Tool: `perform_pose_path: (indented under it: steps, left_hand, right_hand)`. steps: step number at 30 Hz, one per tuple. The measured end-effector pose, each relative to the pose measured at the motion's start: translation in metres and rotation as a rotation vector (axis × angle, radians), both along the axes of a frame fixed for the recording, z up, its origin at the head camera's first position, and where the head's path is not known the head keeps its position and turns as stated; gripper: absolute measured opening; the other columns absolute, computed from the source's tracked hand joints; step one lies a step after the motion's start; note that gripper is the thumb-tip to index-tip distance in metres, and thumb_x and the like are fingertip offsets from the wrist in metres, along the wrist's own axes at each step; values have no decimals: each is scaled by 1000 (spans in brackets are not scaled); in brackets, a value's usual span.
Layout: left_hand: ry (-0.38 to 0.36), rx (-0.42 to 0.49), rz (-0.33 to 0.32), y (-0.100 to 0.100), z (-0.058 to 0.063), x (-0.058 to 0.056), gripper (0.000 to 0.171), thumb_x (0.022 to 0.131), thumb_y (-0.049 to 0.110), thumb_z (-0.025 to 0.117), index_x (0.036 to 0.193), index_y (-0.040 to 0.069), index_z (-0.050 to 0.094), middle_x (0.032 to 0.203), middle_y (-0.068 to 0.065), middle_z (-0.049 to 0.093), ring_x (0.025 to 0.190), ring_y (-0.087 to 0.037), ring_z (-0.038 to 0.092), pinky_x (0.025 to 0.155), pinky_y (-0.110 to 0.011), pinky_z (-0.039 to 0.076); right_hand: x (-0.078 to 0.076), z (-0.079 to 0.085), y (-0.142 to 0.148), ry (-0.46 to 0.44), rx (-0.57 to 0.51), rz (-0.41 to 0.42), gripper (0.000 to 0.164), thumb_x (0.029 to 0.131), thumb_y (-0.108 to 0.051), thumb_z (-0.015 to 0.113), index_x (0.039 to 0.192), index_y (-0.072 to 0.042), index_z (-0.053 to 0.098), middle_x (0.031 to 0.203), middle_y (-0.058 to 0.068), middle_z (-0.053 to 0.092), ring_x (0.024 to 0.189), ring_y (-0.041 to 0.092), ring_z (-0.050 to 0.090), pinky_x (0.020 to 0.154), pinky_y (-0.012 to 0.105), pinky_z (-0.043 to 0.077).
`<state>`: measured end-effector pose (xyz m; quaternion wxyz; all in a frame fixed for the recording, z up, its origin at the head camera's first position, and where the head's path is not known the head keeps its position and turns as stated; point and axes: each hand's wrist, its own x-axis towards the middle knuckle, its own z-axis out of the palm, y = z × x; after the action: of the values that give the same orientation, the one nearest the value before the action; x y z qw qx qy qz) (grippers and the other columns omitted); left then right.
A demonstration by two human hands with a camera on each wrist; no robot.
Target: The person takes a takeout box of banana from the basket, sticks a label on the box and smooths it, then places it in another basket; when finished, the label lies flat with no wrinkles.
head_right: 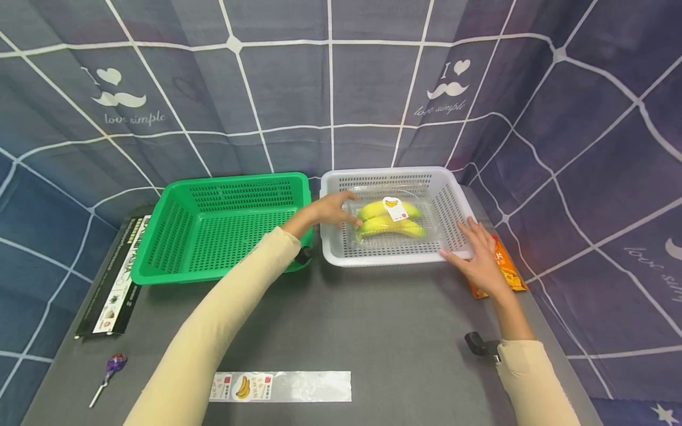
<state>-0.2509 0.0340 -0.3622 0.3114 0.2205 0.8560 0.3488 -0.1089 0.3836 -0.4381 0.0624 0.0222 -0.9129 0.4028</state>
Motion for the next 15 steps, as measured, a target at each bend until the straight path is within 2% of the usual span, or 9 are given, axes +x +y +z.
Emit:
perform_pose_path:
  steps: [2, 6, 8, 11, 15]
  left_hand:
    - [65, 22, -18, -12, 4, 8, 75, 92, 27, 70, 153, 9, 29, 154, -18, 35, 120, -35, 59, 97, -41, 51]
    - [180, 128, -30, -41, 11, 30, 67, 93, 30, 68, 149, 11, 37, 151, -13, 42, 132, -31, 51, 102, -42, 46]
    - [193, 193, -12, -56, 12, 42, 64, 93, 28, 68, 148, 11, 40, 148, -12, 46, 131, -31, 51, 102, -43, 47]
    - [206, 244, 15, -75, 10, 58, 62, 93, 28, 69, 146, 11, 43, 145, -11, 49, 130, -30, 52, 102, -41, 47]
    - [200, 287, 57, -93, 5, 72, 59, 93, 29, 68, 144, 10, 45, 141, -13, 52, 127, -30, 53, 100, -40, 48]
  right_hand:
    - [-1, 0, -2, 1, 1, 1, 82, 86, -23, 76, 153, -6, 32, 165, 14, 8, 150, 40, -7, 108, 76, -2]
    - [-1, 0, -4, 1, 10, -2, 81, 87, -24, 75, 153, -6, 31, 165, 14, 7, 149, 40, -8, 107, 77, -1]
    - [-1, 1, -5, 5, 13, 0, 81, 87, -24, 74, 153, -6, 31, 165, 15, 7, 149, 40, -8, 107, 77, -1]
    - [0, 2, -5, 6, 11, 3, 81, 87, -23, 74, 153, -6, 31, 165, 15, 7, 149, 41, -7, 107, 76, -1]
    - [2, 2, -3, 7, -4, 3, 80, 87, -21, 74, 153, -6, 31, 164, 16, 6, 149, 42, -7, 107, 76, -1]
